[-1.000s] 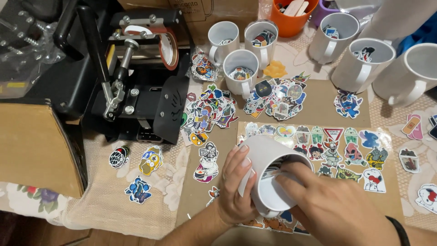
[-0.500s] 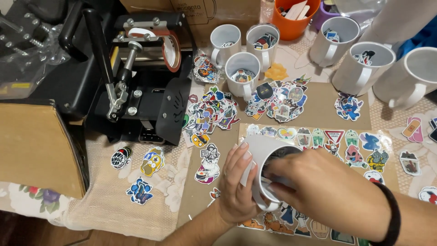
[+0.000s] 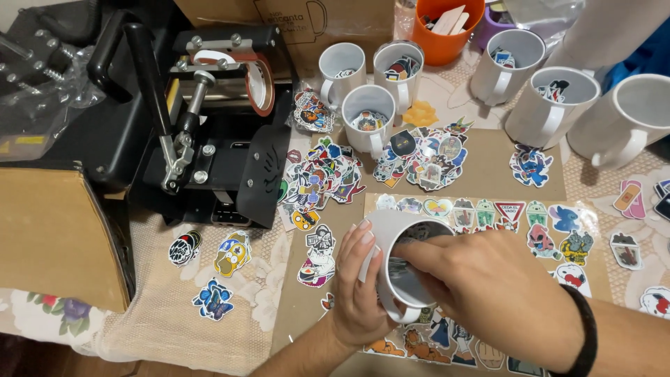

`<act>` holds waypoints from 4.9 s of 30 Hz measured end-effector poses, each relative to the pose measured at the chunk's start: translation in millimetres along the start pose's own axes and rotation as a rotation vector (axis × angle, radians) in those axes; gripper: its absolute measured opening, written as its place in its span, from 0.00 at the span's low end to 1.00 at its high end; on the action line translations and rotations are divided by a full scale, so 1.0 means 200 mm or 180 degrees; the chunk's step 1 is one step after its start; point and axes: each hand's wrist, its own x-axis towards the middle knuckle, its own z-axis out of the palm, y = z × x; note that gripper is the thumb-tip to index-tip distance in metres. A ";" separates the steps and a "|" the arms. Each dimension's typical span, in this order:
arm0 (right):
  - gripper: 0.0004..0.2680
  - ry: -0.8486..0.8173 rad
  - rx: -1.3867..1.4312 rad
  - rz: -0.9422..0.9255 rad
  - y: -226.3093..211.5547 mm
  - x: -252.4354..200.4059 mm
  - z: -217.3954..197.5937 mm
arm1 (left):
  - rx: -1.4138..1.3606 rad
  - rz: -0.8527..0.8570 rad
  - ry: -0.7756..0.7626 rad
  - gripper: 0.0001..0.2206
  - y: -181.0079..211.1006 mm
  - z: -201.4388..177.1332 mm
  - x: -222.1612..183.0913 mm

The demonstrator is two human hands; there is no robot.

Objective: The person is selecting individual stickers from a large pile and arranging them onto a transparent adhesive sheet on a workspace.

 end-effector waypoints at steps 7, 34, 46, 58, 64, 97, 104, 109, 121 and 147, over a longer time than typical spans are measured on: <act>0.12 0.0428 0.0815 0.0152 0.02 -0.05 -0.12 | -0.0169 -0.0209 -0.0004 0.26 -0.01 0.01 -0.02; 0.12 0.0689 0.1287 -0.0607 0.28 -0.06 0.14 | -0.0951 -0.2843 -0.1511 0.57 0.00 -0.02 0.00; 0.06 0.2044 0.0221 -0.0104 1.02 0.39 0.10 | -0.1234 -0.2065 -0.0325 0.10 -0.08 0.06 -0.01; 0.05 0.2082 -0.0429 0.0310 1.26 0.77 0.30 | -0.1390 -0.1900 -0.0260 0.13 -0.09 0.05 -0.01; 0.07 0.1884 -0.0268 0.0614 1.23 0.83 0.26 | -0.1435 -0.1653 -0.0241 0.10 -0.08 0.05 0.01; 0.17 0.1845 0.0254 0.0321 0.80 0.96 0.29 | -0.0950 -0.1607 -0.0447 0.11 -0.08 0.01 0.02; 0.11 0.1575 0.0062 0.0459 0.75 0.88 0.34 | -0.1063 -0.1542 -0.0285 0.11 -0.07 0.03 0.02; 0.14 0.1549 -0.0295 0.0298 0.74 0.80 0.41 | -0.1166 -0.1497 -0.0252 0.11 -0.07 0.02 0.03; 0.06 0.1787 0.0469 0.0101 0.76 0.87 0.19 | -0.1174 -0.1887 -0.0535 0.12 -0.07 0.01 0.04; 0.12 0.0226 0.1380 0.0453 0.21 0.22 0.08 | -0.3760 -0.4399 -0.0106 0.08 -0.16 0.12 -0.03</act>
